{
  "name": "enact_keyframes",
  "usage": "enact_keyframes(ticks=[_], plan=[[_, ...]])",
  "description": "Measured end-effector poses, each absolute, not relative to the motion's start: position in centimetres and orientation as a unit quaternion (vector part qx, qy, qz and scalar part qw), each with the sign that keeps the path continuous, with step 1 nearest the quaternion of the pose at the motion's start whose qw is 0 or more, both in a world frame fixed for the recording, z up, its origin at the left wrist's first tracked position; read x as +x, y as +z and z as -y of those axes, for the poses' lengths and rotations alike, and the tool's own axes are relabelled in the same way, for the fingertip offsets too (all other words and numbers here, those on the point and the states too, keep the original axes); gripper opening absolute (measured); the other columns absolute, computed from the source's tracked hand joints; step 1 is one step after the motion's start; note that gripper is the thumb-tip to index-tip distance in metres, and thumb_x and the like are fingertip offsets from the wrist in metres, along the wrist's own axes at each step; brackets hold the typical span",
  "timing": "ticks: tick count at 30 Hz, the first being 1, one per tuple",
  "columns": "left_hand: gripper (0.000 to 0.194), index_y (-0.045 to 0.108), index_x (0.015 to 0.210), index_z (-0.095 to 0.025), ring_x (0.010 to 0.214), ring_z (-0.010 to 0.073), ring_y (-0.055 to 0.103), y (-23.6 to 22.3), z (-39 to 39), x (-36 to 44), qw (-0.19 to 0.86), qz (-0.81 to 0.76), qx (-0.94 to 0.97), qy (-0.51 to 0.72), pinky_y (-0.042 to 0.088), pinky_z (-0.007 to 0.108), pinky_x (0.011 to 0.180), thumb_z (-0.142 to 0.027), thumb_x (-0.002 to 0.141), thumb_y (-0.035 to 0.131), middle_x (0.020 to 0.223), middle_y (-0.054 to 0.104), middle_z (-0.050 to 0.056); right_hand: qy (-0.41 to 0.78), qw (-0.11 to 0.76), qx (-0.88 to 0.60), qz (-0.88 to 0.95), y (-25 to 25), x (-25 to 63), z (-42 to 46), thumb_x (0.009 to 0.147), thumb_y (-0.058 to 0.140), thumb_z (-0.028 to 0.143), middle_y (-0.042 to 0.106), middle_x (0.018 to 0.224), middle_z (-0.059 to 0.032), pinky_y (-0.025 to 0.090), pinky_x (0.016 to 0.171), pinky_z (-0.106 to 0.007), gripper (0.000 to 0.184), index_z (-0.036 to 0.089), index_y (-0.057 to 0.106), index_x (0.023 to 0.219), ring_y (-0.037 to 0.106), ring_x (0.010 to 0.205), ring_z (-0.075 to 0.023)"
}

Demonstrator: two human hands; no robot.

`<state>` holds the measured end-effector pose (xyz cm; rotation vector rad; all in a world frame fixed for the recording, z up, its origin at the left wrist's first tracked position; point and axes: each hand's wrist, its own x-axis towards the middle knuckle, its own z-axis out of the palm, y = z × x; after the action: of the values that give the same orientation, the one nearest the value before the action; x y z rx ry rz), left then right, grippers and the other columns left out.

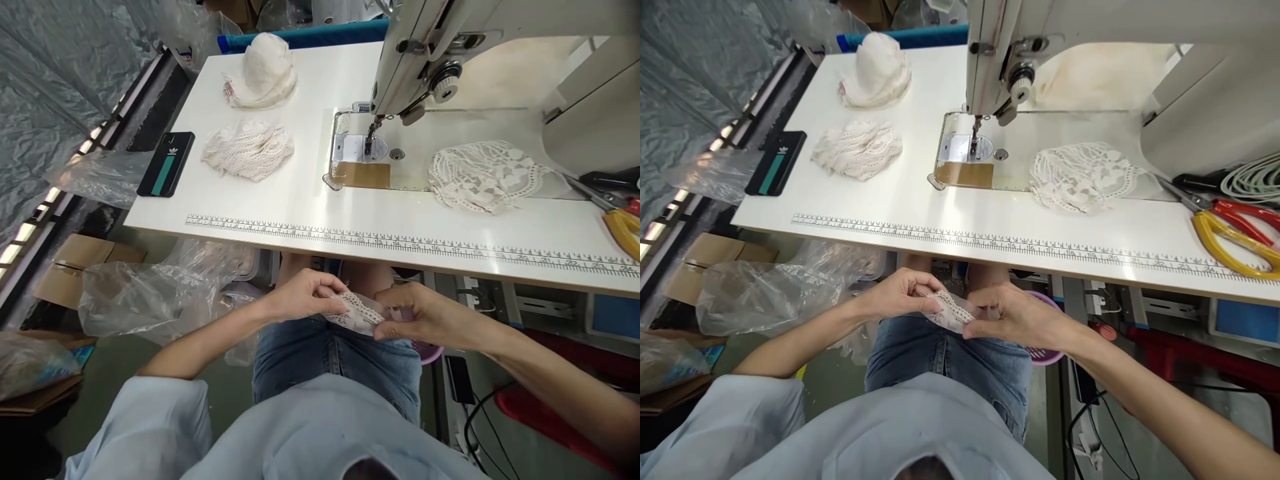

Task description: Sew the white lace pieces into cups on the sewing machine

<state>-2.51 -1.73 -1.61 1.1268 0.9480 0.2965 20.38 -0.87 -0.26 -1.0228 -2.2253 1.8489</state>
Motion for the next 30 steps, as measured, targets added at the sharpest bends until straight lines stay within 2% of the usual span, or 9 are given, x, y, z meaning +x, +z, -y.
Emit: enact_keyframes(ticks=[3, 6, 8, 11, 15, 18, 22, 26, 30], plan=[[0.031, 0.061, 0.104, -0.011, 0.066, 0.0117, 0.061, -1.3, 1.8, -2.3, 0.685, -0.423, 0.581, 0.121, 0.045, 0.021, 0.063, -0.025, 0.077, 0.066, 0.074, 0.070, 0.005, 0.621, 0.055, -0.345, 0.702, -0.7, 19.7, 0.9, 0.080, 0.060, 0.048, 0.047, 0.058, 0.0042, 0.025, 0.045, -0.022, 0.032, 0.017, 0.062, 0.076, 0.034, 0.050, -0.0075], [0.037, 0.057, 0.113, -0.013, 0.069, 0.0127, 0.062, -0.8, 1.7, -2.5, 0.655, -0.415, 0.619, 0.122, 0.045, 0.021, 0.065, -0.024, 0.078, 0.064, 0.077, 0.071, 0.004, 0.636, 0.104, -0.352, 0.679, -1.0, 19.1, 0.9, 0.083, 0.056, 0.048, 0.043, 0.056, 0.0044, 0.025, 0.046, -0.022, 0.034, 0.016, 0.062, 0.073, 0.032, 0.050, -0.0074], [0.039, 0.057, 0.115, -0.015, 0.077, 0.0140, 0.064, -0.8, 1.7, -2.9, 0.648, -0.415, 0.624, 0.133, 0.046, 0.023, 0.070, -0.023, 0.078, 0.064, 0.085, 0.071, 0.005, 0.628, 0.122, -0.365, 0.676, -1.1, 19.0, 0.9, 0.083, 0.057, 0.047, 0.046, 0.056, 0.0034, 0.027, 0.046, -0.022, 0.033, 0.016, 0.063, 0.071, 0.035, 0.050, -0.0080], [0.036, 0.062, 0.108, -0.014, 0.084, 0.0156, 0.063, -1.4, 2.0, -3.2, 0.646, -0.431, 0.612, 0.148, 0.047, 0.024, 0.075, -0.025, 0.075, 0.068, 0.095, 0.069, 0.007, 0.612, 0.133, -0.375, 0.683, -1.3, 19.4, 0.9, 0.083, 0.057, 0.044, 0.057, 0.066, -0.0006, 0.033, 0.048, -0.022, 0.030, 0.017, 0.064, 0.073, 0.044, 0.055, -0.0098], [0.029, 0.067, 0.095, -0.010, 0.077, 0.0142, 0.060, -2.2, 2.4, -2.7, 0.651, -0.452, 0.589, 0.158, 0.045, 0.022, 0.070, -0.026, 0.071, 0.071, 0.085, 0.067, 0.006, 0.606, 0.139, -0.384, 0.683, -1.7, 19.8, 1.1, 0.085, 0.056, 0.041, 0.064, 0.085, -0.0046, 0.040, 0.054, -0.024, 0.027, 0.018, 0.059, 0.071, 0.054, 0.066, -0.0126], [0.020, 0.068, 0.087, -0.010, 0.074, 0.0120, 0.058, -2.3, 2.6, -2.3, 0.643, -0.452, 0.591, 0.180, 0.044, 0.021, 0.067, -0.024, 0.073, 0.069, 0.082, 0.065, 0.005, 0.606, 0.150, -0.400, 0.671, -2.2, 20.0, 1.4, 0.084, 0.058, 0.041, 0.064, 0.081, -0.0036, 0.040, 0.053, -0.023, 0.030, 0.018, 0.053, 0.065, 0.055, 0.065, -0.0123], [0.014, 0.069, 0.082, -0.011, 0.075, 0.0112, 0.056, -2.4, 2.7, -2.4, 0.630, -0.441, 0.604, 0.211, 0.043, 0.021, 0.068, -0.024, 0.077, 0.066, 0.083, 0.061, 0.004, 0.604, 0.167, -0.413, 0.661, -2.7, 19.9, 1.6, 0.081, 0.061, 0.040, 0.057, 0.068, -0.0004, 0.036, 0.049, -0.021, 0.031, 0.018, 0.048, 0.062, 0.047, 0.057, -0.0097], [0.023, 0.068, 0.094, -0.014, 0.081, 0.0135, 0.059, -2.7, 2.9, -1.9, 0.623, -0.429, 0.617, 0.217, 0.044, 0.022, 0.071, -0.028, 0.075, 0.068, 0.090, 0.064, 0.005, 0.607, 0.172, -0.428, 0.647, -2.9, 19.2, 1.7, 0.080, 0.062, 0.041, 0.049, 0.062, 0.0022, 0.034, 0.048, -0.021, 0.031, 0.019, 0.047, 0.064, 0.041, 0.054, -0.0087], [0.024, 0.070, 0.089, -0.014, 0.067, 0.0111, 0.056, -2.9, 3.2, -0.9, 0.584, -0.484, 0.619, 0.202, 0.040, 0.020, 0.061, -0.035, 0.077, 0.066, 0.076, 0.066, 0.002, 0.595, 0.175, -0.429, 0.657, -2.9, 18.8, 1.6, 0.081, 0.060, 0.040, 0.047, 0.065, 0.0027, 0.035, 0.051, -0.022, 0.024, 0.019, 0.050, 0.074, 0.042, 0.057, -0.0099]])
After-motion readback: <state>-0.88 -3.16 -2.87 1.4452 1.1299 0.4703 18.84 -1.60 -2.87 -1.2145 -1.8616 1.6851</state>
